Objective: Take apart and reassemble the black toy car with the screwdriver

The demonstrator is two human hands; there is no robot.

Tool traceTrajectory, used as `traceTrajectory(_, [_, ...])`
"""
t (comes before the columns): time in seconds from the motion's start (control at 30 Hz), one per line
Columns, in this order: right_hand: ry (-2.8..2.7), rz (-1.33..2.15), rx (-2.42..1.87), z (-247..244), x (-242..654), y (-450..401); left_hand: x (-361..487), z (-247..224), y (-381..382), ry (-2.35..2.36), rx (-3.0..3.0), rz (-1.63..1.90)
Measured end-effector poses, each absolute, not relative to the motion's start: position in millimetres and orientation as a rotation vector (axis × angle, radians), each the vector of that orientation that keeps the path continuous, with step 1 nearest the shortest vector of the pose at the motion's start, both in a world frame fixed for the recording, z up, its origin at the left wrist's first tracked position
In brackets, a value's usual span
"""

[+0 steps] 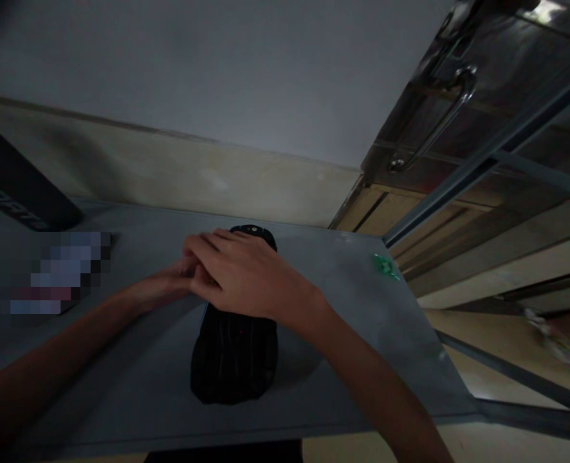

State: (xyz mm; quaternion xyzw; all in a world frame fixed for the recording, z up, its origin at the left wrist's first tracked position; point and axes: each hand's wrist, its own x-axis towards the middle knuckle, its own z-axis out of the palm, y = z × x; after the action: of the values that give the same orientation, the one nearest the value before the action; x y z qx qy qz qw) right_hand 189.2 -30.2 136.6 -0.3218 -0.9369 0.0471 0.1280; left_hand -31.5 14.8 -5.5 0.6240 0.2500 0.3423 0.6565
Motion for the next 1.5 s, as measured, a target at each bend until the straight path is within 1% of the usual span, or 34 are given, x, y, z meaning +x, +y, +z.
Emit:
traceTrajectory(0.1, [-2.728,0.157,-0.83,134.6,190.9,-28.7,-31.6,-3.3,14.3,0.58,1.336,0.724])
traceTrajectory(0.23, [-2.758,0.002,-1.1,133.3,188.5,-29.7,-32.4,0.6,11.5,0.621,1.26,0.703])
traceTrajectory(0.3, [-2.731,-0.012,-1.171,134.2,187.8,-31.4,-31.5,2.8,10.8,0.604,1.261,0.707])
traceTrajectory(0.47, [-2.714,0.084,-0.996,136.8,187.9,-35.1,-29.4,7.3,9.8,0.62,1.3,0.731])
traceTrajectory(0.6, [-2.684,0.019,-1.269,138.1,183.1,-38.2,-30.7,6.8,9.2,0.638,1.262,0.701])
traceTrajectory(0.67, [-2.668,0.033,-1.323,138.4,182.3,-39.6,-31.0,4.7,9.6,0.611,1.24,0.703])
traceTrajectory(0.87, [-2.679,0.164,-0.982,138.2,189.3,-39.8,-31.9,0.1,10.8,0.614,1.277,0.723])
traceTrajectory(0.93, [-2.676,0.193,-1.074,138.5,188.0,-38.9,-32.4,0.7,11.1,0.613,1.276,0.716])
traceTrajectory(1.0, [-2.61,0.221,-1.26,137.0,183.4,-36.7,-32.3,2.2,11.5,0.599,1.283,0.717])
traceTrajectory(1.1, [-2.428,0.292,-1.394,127.7,176.9,-27.5,-31.1,4.0,11.9,0.587,1.272,0.72])
traceTrajectory(1.27, [-2.037,0.698,-1.21,103.0,203.7,-1.3,-30.6,3.4,12.2,0.583,1.207,0.686])
traceTrajectory(1.33, [-1.855,0.648,-1.24,92.8,231.4,3.3,-31.5,2.9,12.7,0.582,1.213,0.673])
traceTrajectory(1.4, [-1.778,0.549,-1.369,80.9,260.5,1.7,-32.5,2.3,13.8,0.587,1.238,0.667])
traceTrajectory(1.5, [-1.914,0.46,-1.667,59.0,288.6,-6.3,-34.0,-0.1,17.0,0.592,1.295,0.673])
